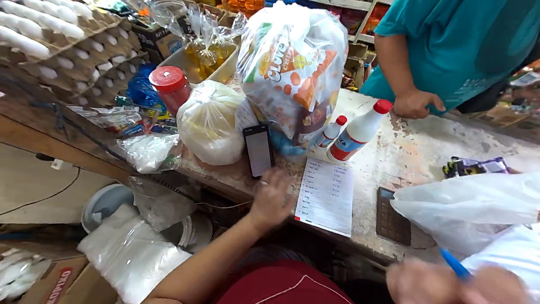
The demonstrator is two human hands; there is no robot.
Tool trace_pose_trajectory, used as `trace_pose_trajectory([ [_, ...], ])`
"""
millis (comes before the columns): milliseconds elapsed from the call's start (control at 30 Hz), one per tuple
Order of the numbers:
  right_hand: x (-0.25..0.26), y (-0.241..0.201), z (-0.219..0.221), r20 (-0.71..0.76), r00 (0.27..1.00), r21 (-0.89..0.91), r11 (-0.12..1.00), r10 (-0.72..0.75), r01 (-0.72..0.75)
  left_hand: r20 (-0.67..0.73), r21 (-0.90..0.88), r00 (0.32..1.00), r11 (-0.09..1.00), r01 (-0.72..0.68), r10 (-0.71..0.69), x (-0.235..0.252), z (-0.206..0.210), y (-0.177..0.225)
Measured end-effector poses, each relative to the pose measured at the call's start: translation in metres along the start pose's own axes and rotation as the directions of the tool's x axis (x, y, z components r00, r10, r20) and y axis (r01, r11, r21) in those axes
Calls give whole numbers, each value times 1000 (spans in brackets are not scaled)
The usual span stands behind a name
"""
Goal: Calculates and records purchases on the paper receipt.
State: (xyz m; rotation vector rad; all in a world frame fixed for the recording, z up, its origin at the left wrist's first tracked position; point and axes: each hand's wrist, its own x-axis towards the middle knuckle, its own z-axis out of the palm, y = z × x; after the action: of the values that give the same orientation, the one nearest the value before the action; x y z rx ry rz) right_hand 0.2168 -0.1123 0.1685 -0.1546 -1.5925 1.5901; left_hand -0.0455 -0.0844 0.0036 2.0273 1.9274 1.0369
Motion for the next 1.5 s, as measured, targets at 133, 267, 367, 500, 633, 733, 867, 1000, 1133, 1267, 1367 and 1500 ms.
trace_pose_trajectory([
  [133,-17,84,-57,-356,933,-144,983,59,-117,123,-107,944,950,-293,305,-10,29,11],
  [267,-40,129,-89,-581,810,-263,924,77,-276,248,-158,875,908,-388,416,-2,31,16],
  [367,-44,142,-99,-636,769,-309,893,62,-327,328,-173,824,887,-428,461,3,33,21],
  [500,-43,155,-105,-660,751,-403,846,-3,-351,377,-198,787,873,-446,488,4,39,32],
  [633,-41,159,-109,-667,744,-438,824,-29,-360,373,-170,784,867,-469,497,5,47,38],
  [733,-43,159,-111,-647,763,-445,818,-13,-364,388,-156,771,861,-485,505,7,51,41],
  [867,-44,160,-112,-638,770,-449,816,-8,-363,371,-151,766,849,-507,524,7,55,44],
  [1000,-44,161,-111,-631,776,-466,806,-13,-365,393,-137,769,859,-493,504,6,57,49],
  [1133,-47,165,-112,-597,801,-505,793,-37,-340,403,-106,793,884,-456,458,1,60,55],
  [1267,-46,163,-108,-595,802,-525,776,-41,-350,449,-92,781,892,-442,433,-4,64,61],
  [1367,-43,164,-111,-582,812,-547,760,-43,-352,465,-61,783,897,-438,414,-4,64,62],
  [1500,-38,156,-112,-675,737,-432,797,26,-423,445,-62,804,909,-412,395,-8,67,69],
])
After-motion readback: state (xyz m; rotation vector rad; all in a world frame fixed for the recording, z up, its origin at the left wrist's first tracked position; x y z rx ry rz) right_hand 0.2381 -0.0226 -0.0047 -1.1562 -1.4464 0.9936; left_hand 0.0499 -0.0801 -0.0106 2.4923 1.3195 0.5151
